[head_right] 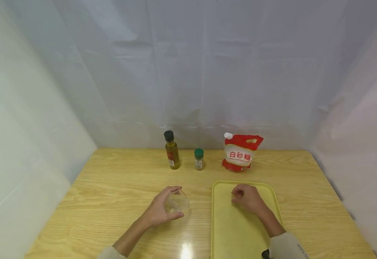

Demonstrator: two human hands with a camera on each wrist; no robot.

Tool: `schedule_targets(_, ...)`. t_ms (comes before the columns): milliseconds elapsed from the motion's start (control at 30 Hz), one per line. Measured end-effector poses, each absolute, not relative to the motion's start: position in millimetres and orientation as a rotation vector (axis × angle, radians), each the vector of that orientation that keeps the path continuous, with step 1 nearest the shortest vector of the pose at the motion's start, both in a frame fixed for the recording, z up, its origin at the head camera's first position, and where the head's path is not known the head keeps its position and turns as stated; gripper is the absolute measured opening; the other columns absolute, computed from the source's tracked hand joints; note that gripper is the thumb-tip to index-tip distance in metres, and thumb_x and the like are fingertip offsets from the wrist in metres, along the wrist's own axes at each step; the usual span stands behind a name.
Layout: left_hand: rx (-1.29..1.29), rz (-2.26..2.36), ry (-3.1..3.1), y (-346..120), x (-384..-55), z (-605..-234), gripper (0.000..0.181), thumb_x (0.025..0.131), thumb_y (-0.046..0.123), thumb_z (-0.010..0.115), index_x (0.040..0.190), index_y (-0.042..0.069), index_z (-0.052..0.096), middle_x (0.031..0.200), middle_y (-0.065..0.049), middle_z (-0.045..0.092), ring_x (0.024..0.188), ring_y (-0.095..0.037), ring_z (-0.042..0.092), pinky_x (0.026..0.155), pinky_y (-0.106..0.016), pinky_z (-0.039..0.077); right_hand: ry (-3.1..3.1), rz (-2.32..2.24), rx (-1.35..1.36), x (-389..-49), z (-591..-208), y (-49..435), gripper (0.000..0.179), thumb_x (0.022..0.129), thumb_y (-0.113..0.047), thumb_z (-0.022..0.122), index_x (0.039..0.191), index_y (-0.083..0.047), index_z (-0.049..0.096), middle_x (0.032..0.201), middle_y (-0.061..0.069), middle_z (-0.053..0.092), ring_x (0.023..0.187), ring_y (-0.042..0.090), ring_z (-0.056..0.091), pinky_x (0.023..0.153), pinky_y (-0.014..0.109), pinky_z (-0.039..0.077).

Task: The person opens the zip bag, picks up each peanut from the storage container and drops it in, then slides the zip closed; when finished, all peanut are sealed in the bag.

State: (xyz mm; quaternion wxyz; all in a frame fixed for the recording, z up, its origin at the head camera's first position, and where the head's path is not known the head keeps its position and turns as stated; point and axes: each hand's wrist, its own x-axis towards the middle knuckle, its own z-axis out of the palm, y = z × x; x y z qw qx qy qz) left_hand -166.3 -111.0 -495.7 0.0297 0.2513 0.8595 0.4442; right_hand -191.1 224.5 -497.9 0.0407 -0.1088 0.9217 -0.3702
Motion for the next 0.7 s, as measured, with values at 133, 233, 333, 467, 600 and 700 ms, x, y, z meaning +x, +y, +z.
schedule_targets(133, 0.770, 1.367, 2.649, -110.8, -166.1, -496.3, 0.078, 0.074, 0.033, 0.080, 0.139, 0.010, 0.042, 0.127, -0.008, 0.055, 0.121, -0.032, 0.049, 0.101, -0.066, 0.033, 2.845, -1.100, -0.334, -190.7, -500.3, 228.5, 0.013, 0.077, -0.008, 0.076, 0.085, -0.004, 0.067, 0.078, 0.003, 0.066, 0.071, 0.008, 0.056, 0.060, 0.020, 0.046)
schedule_targets(233, 0.764, 1.364, 2.646, -110.5, -166.1, -496.3, 0.078, 0.074, 0.034, 0.079, 0.139, 0.011, 0.042, 0.128, -0.008, 0.054, 0.122, -0.031, 0.048, 0.101, -0.066, 0.033, 2.853, -1.076, -0.333, -190.3, -501.2, 230.5, 0.012, 0.075, -0.006, 0.076, 0.082, -0.005, 0.067, 0.074, 0.001, 0.064, 0.068, 0.006, 0.054, 0.058, 0.019, 0.045)
schedule_targets(333, 0.758, 1.363, 2.643, -109.9, -166.4, -495.9, 0.078, 0.074, 0.034, 0.079, 0.139, 0.011, 0.042, 0.128, -0.007, 0.054, 0.122, -0.031, 0.049, 0.102, -0.065, 0.032, 2.857, -1.060, -0.339, -190.1, -502.6, 232.2, 0.010, 0.075, -0.005, 0.076, 0.080, -0.006, 0.068, 0.072, 0.000, 0.063, 0.065, 0.004, 0.052, 0.057, 0.019, 0.044)
schedule_targets(467, 0.763, 1.365, 2.641, -109.0, -166.9, -495.9, 0.078, 0.075, 0.033, 0.079, 0.139, 0.010, 0.042, 0.127, -0.007, 0.054, 0.122, -0.031, 0.049, 0.103, -0.062, 0.035, 2.853, -1.071, -0.381, -190.2, -504.2, 234.2, 0.008, 0.076, -0.005, 0.075, 0.080, -0.005, 0.068, 0.071, 0.000, 0.064, 0.063, 0.003, 0.052, 0.055, 0.019, 0.044)
schedule_targets(600, 0.779, 1.366, 2.642, -108.5, -167.2, -496.2, 0.078, 0.075, 0.033, 0.079, 0.138, 0.008, 0.042, 0.126, -0.007, 0.055, 0.121, -0.031, 0.049, 0.102, -0.058, 0.040, 2.871, -1.067, -0.402, -191.0, -502.9, 232.6, 0.007, 0.077, -0.007, 0.075, 0.080, -0.006, 0.069, 0.072, -0.001, 0.065, 0.065, 0.001, 0.053, 0.057, 0.019, 0.045)
schedule_targets(700, 0.780, 1.365, 2.644, -108.5, -167.2, -496.4, 0.077, 0.075, 0.033, 0.079, 0.138, 0.009, 0.042, 0.125, -0.007, 0.055, 0.121, -0.031, 0.049, 0.101, -0.057, 0.040, 2.872, -1.082, -0.399, -191.0, -499.6, 228.0, 0.006, 0.078, -0.007, 0.074, 0.082, -0.006, 0.069, 0.074, 0.000, 0.066, 0.067, 0.003, 0.055, 0.058, 0.019, 0.046)
